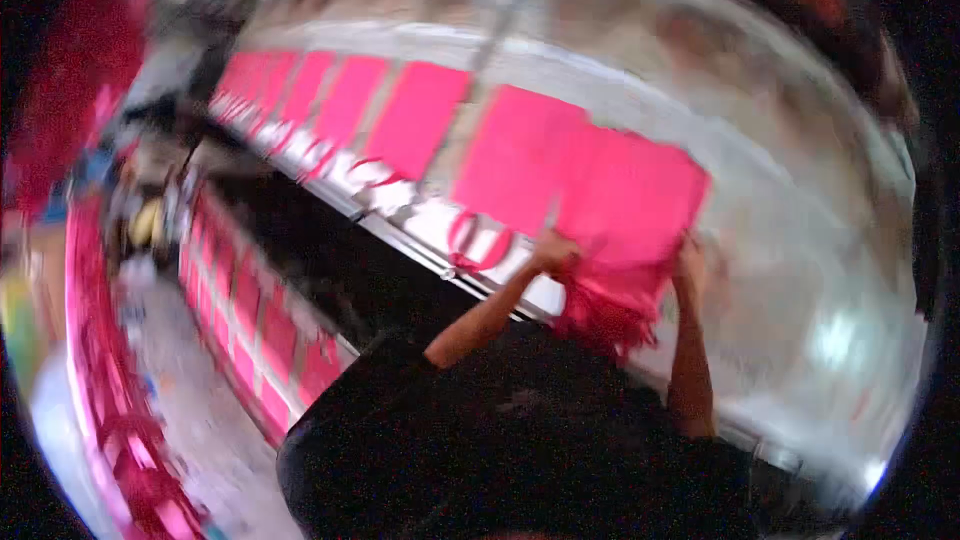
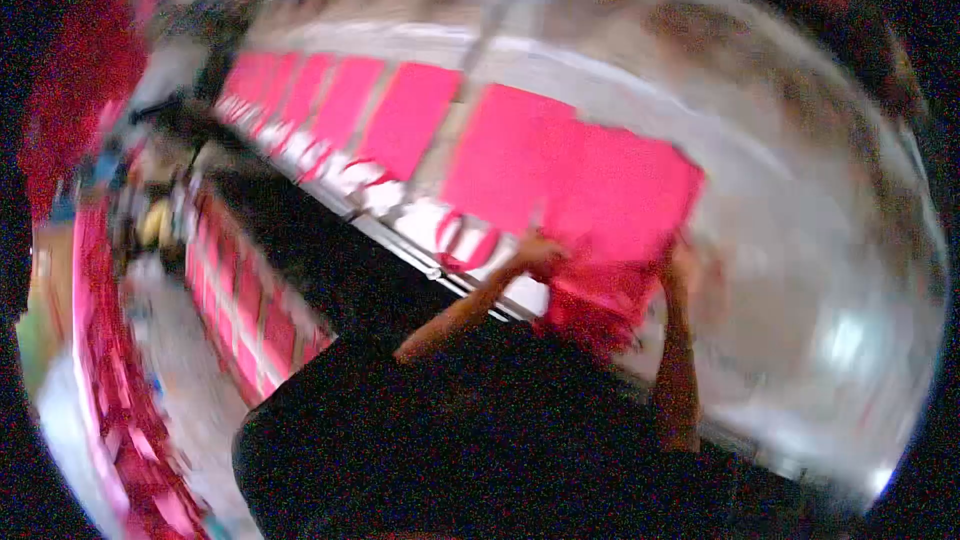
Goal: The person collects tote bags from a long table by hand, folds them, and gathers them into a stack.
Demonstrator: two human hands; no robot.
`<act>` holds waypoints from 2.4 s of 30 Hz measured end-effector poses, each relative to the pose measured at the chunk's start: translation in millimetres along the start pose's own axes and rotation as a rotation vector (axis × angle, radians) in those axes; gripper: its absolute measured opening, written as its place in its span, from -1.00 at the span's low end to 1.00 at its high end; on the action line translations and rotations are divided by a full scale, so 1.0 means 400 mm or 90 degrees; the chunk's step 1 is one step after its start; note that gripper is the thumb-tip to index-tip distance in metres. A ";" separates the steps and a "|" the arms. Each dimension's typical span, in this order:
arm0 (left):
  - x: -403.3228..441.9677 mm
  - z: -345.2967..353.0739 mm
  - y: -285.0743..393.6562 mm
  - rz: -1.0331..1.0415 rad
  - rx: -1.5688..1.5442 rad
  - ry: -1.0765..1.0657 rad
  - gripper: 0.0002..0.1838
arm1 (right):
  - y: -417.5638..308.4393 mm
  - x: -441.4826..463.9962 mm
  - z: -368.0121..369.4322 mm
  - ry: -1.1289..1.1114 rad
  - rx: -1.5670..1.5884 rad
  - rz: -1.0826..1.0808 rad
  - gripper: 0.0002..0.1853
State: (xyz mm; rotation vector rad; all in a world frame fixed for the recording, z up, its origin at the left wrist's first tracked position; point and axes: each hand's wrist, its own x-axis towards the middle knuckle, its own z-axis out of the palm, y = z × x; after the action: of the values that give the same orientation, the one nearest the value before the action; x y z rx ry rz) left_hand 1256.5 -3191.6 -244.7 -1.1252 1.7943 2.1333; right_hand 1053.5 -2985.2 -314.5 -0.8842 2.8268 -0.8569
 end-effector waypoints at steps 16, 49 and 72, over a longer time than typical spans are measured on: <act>-0.027 -0.047 -0.019 -0.040 -0.204 -0.129 -0.73 | 0.109 -0.052 0.001 -0.110 0.096 0.117 -0.83; 0.155 0.828 -0.340 0.093 -0.078 -0.156 -0.79 | 1.081 -0.101 -0.260 0.058 0.144 0.106 -0.82; 0.131 0.887 -0.215 0.018 -0.225 -0.052 -0.82 | 0.935 -0.049 -0.427 -0.026 0.134 0.393 -0.67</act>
State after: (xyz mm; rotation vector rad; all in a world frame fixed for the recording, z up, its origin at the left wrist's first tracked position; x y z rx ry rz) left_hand 1106.5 -2868.4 -340.6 -1.0642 1.4423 2.5434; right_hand 842.9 -2635.7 -369.2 0.0110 2.6452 -0.9802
